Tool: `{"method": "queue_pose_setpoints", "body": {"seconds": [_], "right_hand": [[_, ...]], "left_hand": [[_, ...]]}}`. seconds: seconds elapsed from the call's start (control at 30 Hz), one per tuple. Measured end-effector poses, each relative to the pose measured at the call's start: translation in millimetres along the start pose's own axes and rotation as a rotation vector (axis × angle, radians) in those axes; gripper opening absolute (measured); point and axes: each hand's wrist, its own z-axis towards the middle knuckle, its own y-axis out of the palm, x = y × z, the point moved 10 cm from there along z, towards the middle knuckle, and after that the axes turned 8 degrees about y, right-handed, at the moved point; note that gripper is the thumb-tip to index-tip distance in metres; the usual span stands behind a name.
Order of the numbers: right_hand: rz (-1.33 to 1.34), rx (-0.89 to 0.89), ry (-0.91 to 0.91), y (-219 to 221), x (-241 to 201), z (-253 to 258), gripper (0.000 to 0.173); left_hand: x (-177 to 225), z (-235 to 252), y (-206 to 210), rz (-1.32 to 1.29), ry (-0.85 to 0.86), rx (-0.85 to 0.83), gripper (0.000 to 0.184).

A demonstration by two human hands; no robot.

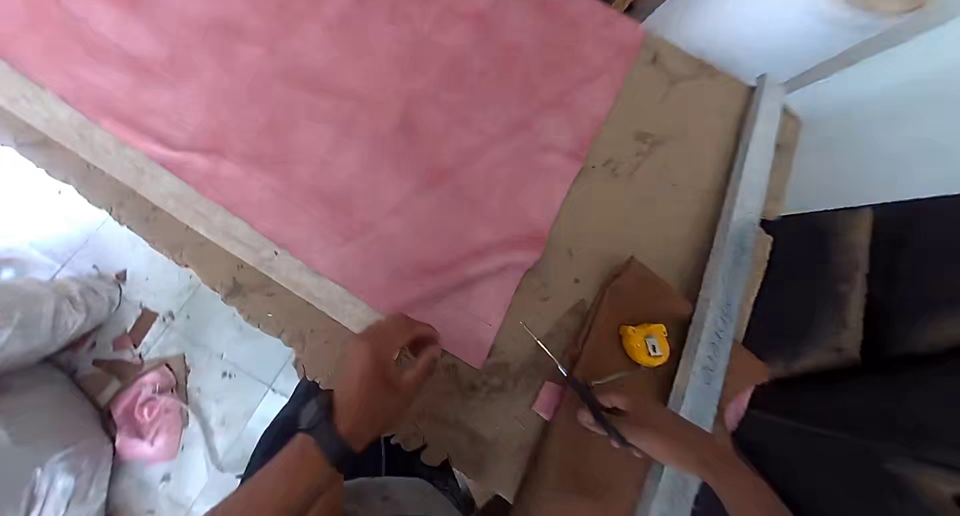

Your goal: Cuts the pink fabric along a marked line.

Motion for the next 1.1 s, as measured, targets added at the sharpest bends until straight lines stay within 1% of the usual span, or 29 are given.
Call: {"method": "queue_pose_setpoints", "body": {"seconds": [0.03, 0.1, 0.17, 0.23, 0.33, 0.37, 0.4, 0.43, 0.53, 0.57, 0.6, 0.67, 0.8, 0.9, 1.1], "right_hand": [[-0.042, -0.021, -0.014, -8.3, -3.6, 8.5, 0.056], [-0.097, -0.071, -0.066, -17.3, -20.2, 19.5, 0.056], [-0.118, -0.151, -0.133, -18.0, -41.2, 25.7, 0.053], [-0.114, -0.218, -0.204, -17.2, -57.1, 34.6, 0.053], [-0.145, -0.288, -0.241, -17.3, -69.7, 44.0, 0.055], [-0.149, -0.313, -0.238, -16.3, -70.4, 44.6, 0.055], [-0.147, -0.337, -0.238, -16.3, -70.6, 45.0, 0.056], [-0.139, -0.360, -0.245, -15.7, -70.1, 44.8, 0.056], [-0.070, -0.433, -0.270, -14.4, -69.3, 42.4, 0.053], [-0.057, -0.454, -0.262, -12.8, -69.0, 42.0, 0.054], [-0.054, -0.471, -0.250, -10.8, -69.4, 42.1, 0.055], [-0.071, -0.502, -0.236, -8.1, -70.4, 40.3, 0.059], [-0.126, -0.557, -0.287, 1.7, -84.4, 39.3, 0.066], [-0.113, -0.592, -0.293, 7.6, -86.4, 43.5, 0.067], [-0.076, -0.577, -0.325, 14.1, -92.5, 43.5, 0.066]], "left_hand": [[-20.7, -4.8, 38.6, 0.037, -0.050, -0.062, 0.025], [-43.3, -7.8, 94.1, 0.173, -0.067, -0.101, 0.028], [-49.7, -4.5, 127.6, 0.336, -0.046, -0.055, 0.029], [-51.5, 2.1, 143.7, 0.448, -0.063, -0.005, 0.037], [-53.9, 11.3, 151.3, 0.495, -0.148, 0.041, 0.055], [-53.5, 13.5, 151.5, 0.499, -0.168, 0.066, 0.059], [-53.0, 16.8, 151.1, 0.505, -0.176, 0.093, 0.059], [-52.7, 18.6, 151.0, 0.512, -0.173, 0.123, 0.053], [-52.2, 13.1, 149.8, 0.505, -0.110, 0.232, 0.021], [-50.4, 7.2, 147.9, 0.485, -0.070, 0.270, 0.013], [-48.0, 0.7, 145.8, 0.466, -0.028, 0.303, 0.010], [-41.3, -10.1, 146.0, 0.418, 0.056, 0.352, 0.011], [-32.3, -24.8, 149.3, 0.396, 0.173, 0.383, 0.013], [-28.5, -30.5, 150.9, 0.379, 0.204, 0.393, 0.015], [-27.0, -30.7, 150.5, 0.357, 0.246, 0.378, 0.017]]}}
